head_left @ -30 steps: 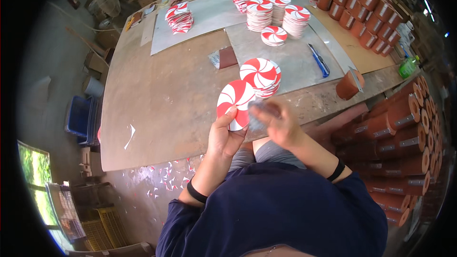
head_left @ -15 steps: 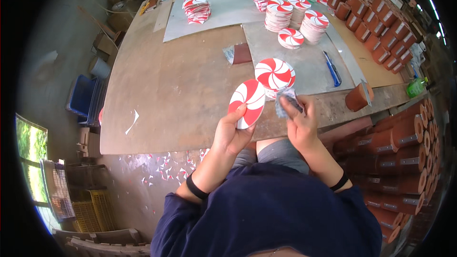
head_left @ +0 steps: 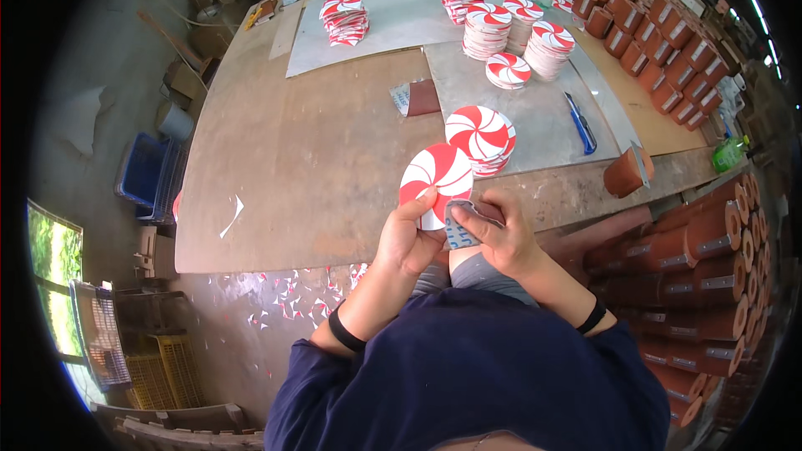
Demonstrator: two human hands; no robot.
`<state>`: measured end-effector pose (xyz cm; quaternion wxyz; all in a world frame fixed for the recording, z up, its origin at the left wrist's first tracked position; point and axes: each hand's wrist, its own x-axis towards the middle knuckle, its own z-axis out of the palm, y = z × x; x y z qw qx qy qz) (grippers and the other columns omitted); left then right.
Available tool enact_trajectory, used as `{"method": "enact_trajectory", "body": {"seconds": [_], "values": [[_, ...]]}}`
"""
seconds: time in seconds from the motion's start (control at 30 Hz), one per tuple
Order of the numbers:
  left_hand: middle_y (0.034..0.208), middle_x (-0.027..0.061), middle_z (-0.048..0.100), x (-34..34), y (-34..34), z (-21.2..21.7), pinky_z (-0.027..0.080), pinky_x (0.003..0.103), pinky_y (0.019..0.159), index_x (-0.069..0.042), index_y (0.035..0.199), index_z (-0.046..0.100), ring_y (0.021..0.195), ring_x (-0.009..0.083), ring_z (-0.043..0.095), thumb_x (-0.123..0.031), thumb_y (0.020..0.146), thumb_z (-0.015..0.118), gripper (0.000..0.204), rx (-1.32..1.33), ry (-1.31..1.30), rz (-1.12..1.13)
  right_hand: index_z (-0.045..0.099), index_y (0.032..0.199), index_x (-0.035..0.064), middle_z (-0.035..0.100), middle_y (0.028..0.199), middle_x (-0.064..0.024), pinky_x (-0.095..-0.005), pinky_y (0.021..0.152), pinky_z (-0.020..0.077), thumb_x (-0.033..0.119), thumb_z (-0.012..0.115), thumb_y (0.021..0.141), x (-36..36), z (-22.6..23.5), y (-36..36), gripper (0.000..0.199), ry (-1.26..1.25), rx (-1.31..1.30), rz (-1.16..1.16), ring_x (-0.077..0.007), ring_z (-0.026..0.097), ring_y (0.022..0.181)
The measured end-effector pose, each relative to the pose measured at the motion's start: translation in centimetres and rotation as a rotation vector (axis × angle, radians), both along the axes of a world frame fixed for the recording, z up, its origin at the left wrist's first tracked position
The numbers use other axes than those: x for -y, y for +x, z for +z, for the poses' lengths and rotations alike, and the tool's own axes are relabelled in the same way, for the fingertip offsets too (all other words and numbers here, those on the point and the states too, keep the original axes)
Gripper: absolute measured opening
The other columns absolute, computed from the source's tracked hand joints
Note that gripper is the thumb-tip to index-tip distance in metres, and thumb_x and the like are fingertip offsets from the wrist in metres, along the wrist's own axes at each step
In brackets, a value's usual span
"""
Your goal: Sanding the edges of circular wooden disks decorated with a red and white spiral pattern using a sanding block.
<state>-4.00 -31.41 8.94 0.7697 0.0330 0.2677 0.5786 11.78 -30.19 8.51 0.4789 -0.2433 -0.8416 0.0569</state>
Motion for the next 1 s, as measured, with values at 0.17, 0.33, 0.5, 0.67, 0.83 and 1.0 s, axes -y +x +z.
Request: {"method": "enact_trajectory", "body": {"seconds": [0.17,0.33,0.5,0.67,0.83,1.0], "values": [[0.113,0.0124,0.048,0.3,0.0,1.7,0.040,0.035,0.090,-0.001,0.118,0.037,0.102,0.0218,0.050,-0.006,0.081,0.048,0.038,0.021,0.055,0.009,0.059,0.100,0.0077,0.046,0.087,-0.0139,-0.0311,0.065,0.0426,-0.010,0.051,0.064,-2.2,-3.4,2.9,0.041,-0.110,0.037,-0.286,-0.0265,0.049,0.077],[0.114,0.0123,0.047,0.2,-0.7,1.0,0.042,0.037,0.088,-0.002,0.119,0.036,0.104,0.0231,0.049,-0.002,0.078,0.052,0.044,0.000,0.229,-0.066,0.058,0.100,0.0046,0.047,0.091,-0.0155,-0.0311,0.070,0.0408,-0.010,0.050,0.065,-1.4,1.7,2.1,0.038,-0.104,-0.171,-0.258,-0.0273,0.049,0.080],[0.107,0.0114,0.053,0.4,-0.9,1.3,0.043,0.036,0.084,0.000,0.115,0.040,0.098,0.0214,0.052,0.002,0.070,0.059,0.049,-0.100,0.355,-0.151,0.056,0.106,0.0087,0.046,0.095,-0.0143,-0.0326,0.070,0.0429,-0.011,0.050,0.060,-0.2,3.4,2.4,0.051,-0.078,-0.129,0.085,-0.0269,0.049,0.083],[0.103,0.0122,0.055,0.1,-2.2,1.6,0.044,0.035,0.083,0.002,0.112,0.043,0.095,0.0216,0.054,0.003,0.068,0.060,0.047,-0.121,0.401,-0.205,0.056,0.106,0.0078,0.045,0.096,-0.0134,-0.0297,0.070,0.0420,-0.013,0.047,0.058,-1.6,1.8,3.2,0.053,-0.150,-0.092,-0.066,-0.0267,0.050,0.085],[0.101,0.0111,0.056,0.2,-2.6,2.1,0.043,0.033,0.082,0.003,0.111,0.044,0.092,0.0192,0.055,0.003,0.064,0.065,0.051,-0.297,0.444,-0.244,0.058,0.103,0.0082,0.046,0.096,-0.0113,-0.0298,0.068,0.0419,-0.011,0.048,0.059,-0.2,2.6,3.0,0.048,-0.095,-0.079,0.271,-0.0253,0.051,0.080],[0.097,0.0079,0.058,0.6,-3.4,2.5,0.042,0.030,0.081,0.002,0.106,0.049,0.090,0.0149,0.054,0.003,0.063,0.068,0.047,-0.404,0.526,-0.320,0.059,0.102,0.0086,0.045,0.089,-0.0103,-0.0274,0.060,0.0396,-0.009,0.052,0.057,-1.2,2.5,3.2,0.049,-0.159,-0.199,-0.063,-0.0217,0.048,0.069]]}}
